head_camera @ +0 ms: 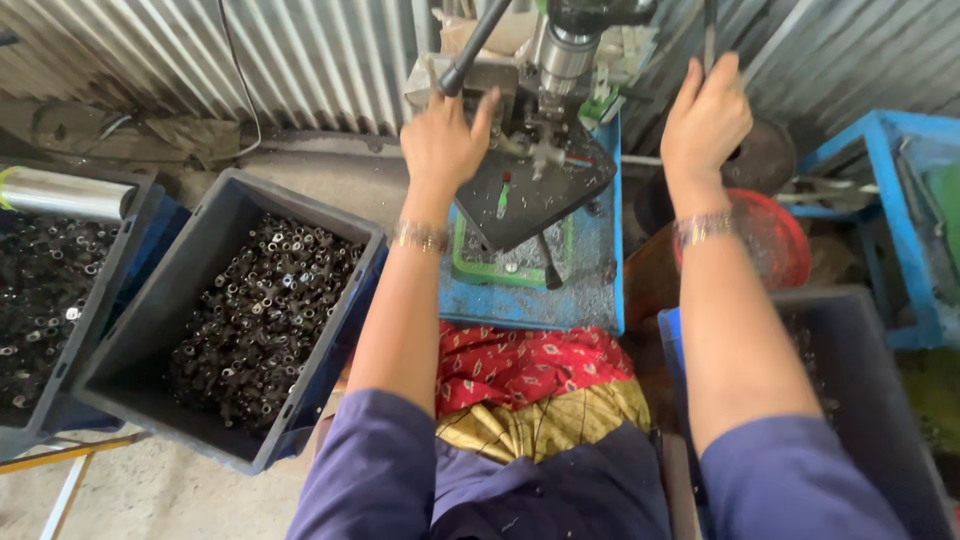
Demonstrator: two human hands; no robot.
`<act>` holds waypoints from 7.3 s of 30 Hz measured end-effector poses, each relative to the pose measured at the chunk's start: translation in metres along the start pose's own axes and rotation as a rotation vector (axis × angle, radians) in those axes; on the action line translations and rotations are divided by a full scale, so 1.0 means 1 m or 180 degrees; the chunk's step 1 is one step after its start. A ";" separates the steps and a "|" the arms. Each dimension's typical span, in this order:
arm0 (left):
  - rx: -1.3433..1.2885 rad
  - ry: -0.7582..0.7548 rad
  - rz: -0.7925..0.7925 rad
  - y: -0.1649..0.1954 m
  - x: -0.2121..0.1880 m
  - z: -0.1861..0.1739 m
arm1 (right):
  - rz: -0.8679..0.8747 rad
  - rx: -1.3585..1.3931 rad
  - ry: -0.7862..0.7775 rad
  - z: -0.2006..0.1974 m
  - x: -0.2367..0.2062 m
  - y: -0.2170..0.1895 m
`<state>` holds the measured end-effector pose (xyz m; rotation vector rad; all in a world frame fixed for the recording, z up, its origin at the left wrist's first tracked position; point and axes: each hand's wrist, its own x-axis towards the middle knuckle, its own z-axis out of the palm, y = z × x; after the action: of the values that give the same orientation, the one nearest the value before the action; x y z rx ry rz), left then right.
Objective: The person sits at a bench-top tapping machine and processes small black metal fittings one at a time. They place a fitting into the machine jig, pull the lever to tap it, then drop the finished part into a bin beside them, repeating the cycle continuously.
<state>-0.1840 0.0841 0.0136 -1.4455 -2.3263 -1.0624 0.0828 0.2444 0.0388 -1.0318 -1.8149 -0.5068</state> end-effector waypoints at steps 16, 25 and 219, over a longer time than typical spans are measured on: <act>-0.7510 -0.1338 -0.2947 0.081 -0.060 0.102 | -0.0423 0.0455 -0.0263 -0.155 0.034 -0.042; -0.6081 0.0135 -0.2711 0.082 -0.059 0.101 | -0.0247 0.0295 -0.0387 -0.134 0.021 -0.031; -0.6584 0.0130 -0.2983 0.081 -0.038 0.113 | -0.0313 0.0373 -0.0497 -0.153 0.033 -0.031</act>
<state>-0.0746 0.1540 -0.0499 0.0479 -1.0263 -4.0208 0.1321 0.1327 0.1408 -0.9270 -2.0164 -0.3822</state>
